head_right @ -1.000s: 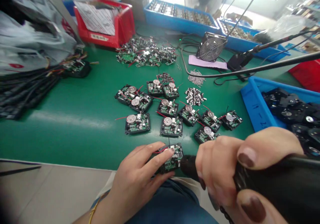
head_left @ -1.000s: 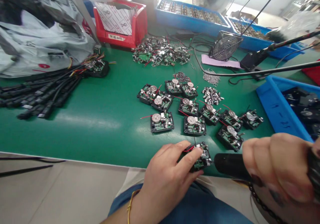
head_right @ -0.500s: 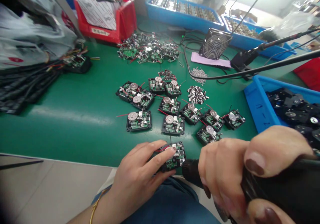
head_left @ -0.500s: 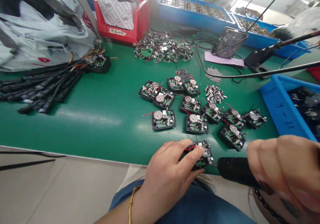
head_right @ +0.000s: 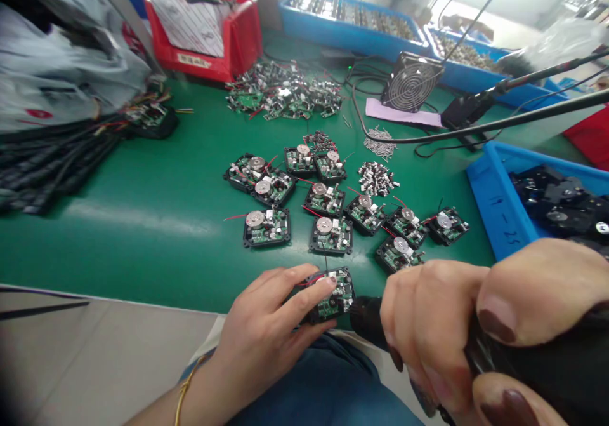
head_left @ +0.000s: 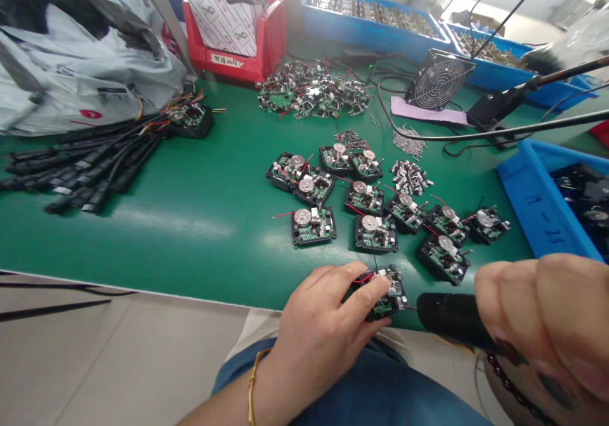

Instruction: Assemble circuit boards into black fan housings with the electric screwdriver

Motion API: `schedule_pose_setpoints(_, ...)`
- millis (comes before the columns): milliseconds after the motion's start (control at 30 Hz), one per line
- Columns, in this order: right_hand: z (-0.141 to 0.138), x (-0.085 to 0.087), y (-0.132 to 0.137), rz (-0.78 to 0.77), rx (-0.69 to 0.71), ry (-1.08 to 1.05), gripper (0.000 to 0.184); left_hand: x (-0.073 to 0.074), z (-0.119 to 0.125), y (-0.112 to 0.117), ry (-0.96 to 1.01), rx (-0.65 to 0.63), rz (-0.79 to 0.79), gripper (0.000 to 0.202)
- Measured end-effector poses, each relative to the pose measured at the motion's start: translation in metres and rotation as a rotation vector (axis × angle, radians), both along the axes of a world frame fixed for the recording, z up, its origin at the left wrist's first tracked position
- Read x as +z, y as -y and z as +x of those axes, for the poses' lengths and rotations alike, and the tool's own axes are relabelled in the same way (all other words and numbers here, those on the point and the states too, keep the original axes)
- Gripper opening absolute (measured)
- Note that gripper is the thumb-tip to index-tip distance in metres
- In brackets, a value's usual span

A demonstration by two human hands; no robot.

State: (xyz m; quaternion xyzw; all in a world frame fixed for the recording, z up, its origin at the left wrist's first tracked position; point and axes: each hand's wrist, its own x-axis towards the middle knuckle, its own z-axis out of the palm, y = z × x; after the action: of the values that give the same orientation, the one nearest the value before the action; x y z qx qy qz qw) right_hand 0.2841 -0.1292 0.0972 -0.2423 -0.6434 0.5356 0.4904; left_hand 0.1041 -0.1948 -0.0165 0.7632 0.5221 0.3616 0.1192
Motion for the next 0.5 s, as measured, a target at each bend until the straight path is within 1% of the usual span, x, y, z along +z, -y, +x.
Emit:
schedule_pose_setpoints(67, -0.006, 0.004, 0.0, 0.042, -0.009, -0.035, 0.036, 0.001, 0.0, 0.0, -0.004, 0.001, -0.001, 0.04)
schedule_pose_setpoints(100, -0.009, 0.006, 0.001, 0.045, -0.021, -0.032, 0.034, 0.002, 0.0, 0.0, -0.005, 0.004, -0.001, 0.039)
schedule_pose_setpoints(167, -0.013, 0.008, 0.002, 0.017, -0.043, -0.011, 0.036, 0.002, -0.001, 0.001, -0.008, 0.008, -0.009, 0.039)
schedule_pose_setpoints(233, -0.013, 0.008, 0.004, 0.011, -0.034, -0.027, 0.037, 0.001, 0.0, 0.001, -0.007, 0.003, -0.021, 0.039)
schedule_pose_setpoints(300, -0.012, 0.006, 0.006, 0.009, -0.041, -0.032, 0.033, 0.0, 0.001, 0.001, 0.0, -0.001, -0.026, 0.04)
schedule_pose_setpoints(400, -0.006, 0.001, 0.006, -0.015, -0.016, -0.046, 0.022, -0.001, 0.004, 0.0, 0.021, 0.006, -0.019, 0.044)
schedule_pose_setpoints(433, -0.003, -0.001, 0.006, -0.041, -0.028, -0.079, 0.019, 0.0, 0.004, 0.0, 0.03, 0.012, -0.024, 0.045)
schedule_pose_setpoints(500, 0.002, -0.005, 0.003, -0.1, -0.084, -0.168, 0.018, 0.004, 0.0, 0.002, 0.041, 0.027, -0.064, 0.048)
